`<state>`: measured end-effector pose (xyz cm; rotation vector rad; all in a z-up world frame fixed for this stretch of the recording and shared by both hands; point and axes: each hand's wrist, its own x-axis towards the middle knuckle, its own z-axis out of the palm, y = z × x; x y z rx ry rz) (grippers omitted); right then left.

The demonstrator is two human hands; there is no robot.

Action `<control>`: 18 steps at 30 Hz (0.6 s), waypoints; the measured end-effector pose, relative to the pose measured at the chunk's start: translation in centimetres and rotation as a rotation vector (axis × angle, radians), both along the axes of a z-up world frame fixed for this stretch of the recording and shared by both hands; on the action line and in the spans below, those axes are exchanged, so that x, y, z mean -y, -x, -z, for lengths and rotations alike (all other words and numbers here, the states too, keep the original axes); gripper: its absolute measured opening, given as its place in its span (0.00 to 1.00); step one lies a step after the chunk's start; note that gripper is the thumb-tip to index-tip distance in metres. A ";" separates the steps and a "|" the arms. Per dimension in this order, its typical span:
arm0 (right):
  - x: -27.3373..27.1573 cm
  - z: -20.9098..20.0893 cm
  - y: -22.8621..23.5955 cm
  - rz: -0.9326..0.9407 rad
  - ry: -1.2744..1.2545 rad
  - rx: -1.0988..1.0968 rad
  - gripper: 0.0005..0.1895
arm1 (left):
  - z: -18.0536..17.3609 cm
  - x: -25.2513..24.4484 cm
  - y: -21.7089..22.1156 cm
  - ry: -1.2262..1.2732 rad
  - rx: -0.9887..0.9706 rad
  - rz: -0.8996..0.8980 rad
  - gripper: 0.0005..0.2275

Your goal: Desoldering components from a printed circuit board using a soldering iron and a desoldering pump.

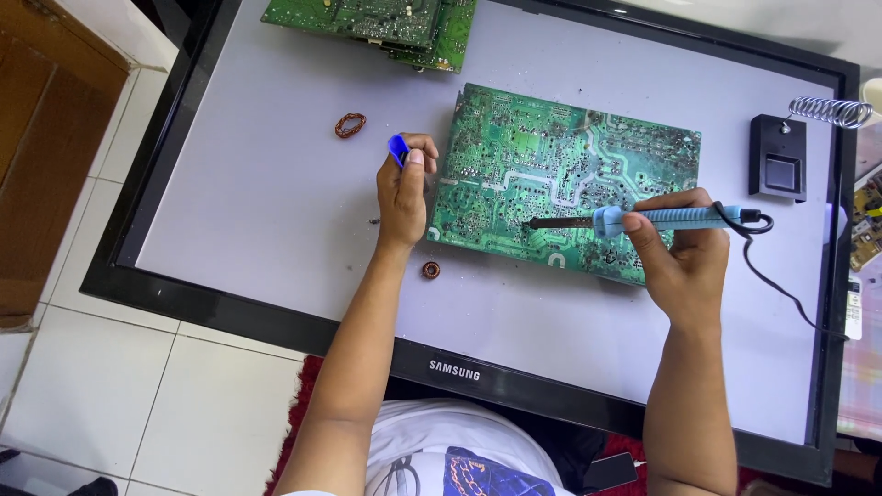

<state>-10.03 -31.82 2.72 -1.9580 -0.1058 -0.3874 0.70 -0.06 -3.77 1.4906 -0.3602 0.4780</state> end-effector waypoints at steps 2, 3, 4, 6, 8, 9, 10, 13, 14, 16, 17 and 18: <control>-0.3 0.1 0.2 0.013 0.014 0.012 0.11 | 0.1 -0.1 0.3 0.051 -0.029 0.037 0.14; -0.5 0.1 0.1 0.027 0.029 0.031 0.11 | 0.0 -0.1 0.2 0.103 -0.051 0.077 0.14; -1.0 -0.2 0.0 0.026 0.030 0.034 0.11 | 0.1 -0.2 0.1 0.103 -0.048 0.075 0.14; -1.8 -0.7 0.2 0.071 -0.069 0.007 0.12 | 0.6 -0.3 0.4 0.141 -0.036 0.079 0.13; -2.5 -1.0 0.1 0.091 -0.083 0.006 0.12 | 0.7 -0.4 0.4 0.152 -0.058 0.060 0.14; -2.8 -1.2 0.0 0.109 -0.097 0.004 0.12 | 0.7 -0.5 0.4 0.164 -0.080 0.039 0.15; -2.9 -1.2 -0.1 0.108 -0.095 0.004 0.12 | 0.9 -0.5 0.2 0.165 -0.080 0.037 0.15; -3.4 -0.9 -0.1 0.117 -0.089 0.047 0.11 | 1.6 -0.8 0.0 0.229 -0.090 0.033 0.15; -3.7 -0.8 0.0 0.142 -0.067 0.060 0.11 | 1.6 -0.8 0.0 0.233 -0.080 0.026 0.16; -4.3 -0.8 0.2 0.160 -0.045 0.070 0.12 | 1.6 -0.8 0.2 0.239 -0.072 0.013 0.16; -4.7 -0.9 0.3 0.186 -0.018 0.094 0.11 | 1.5 -0.7 0.2 0.221 -0.063 0.011 0.16; -5.0 -1.0 0.5 0.211 0.010 0.118 0.12 | 1.3 -0.6 0.3 0.202 -0.054 0.009 0.16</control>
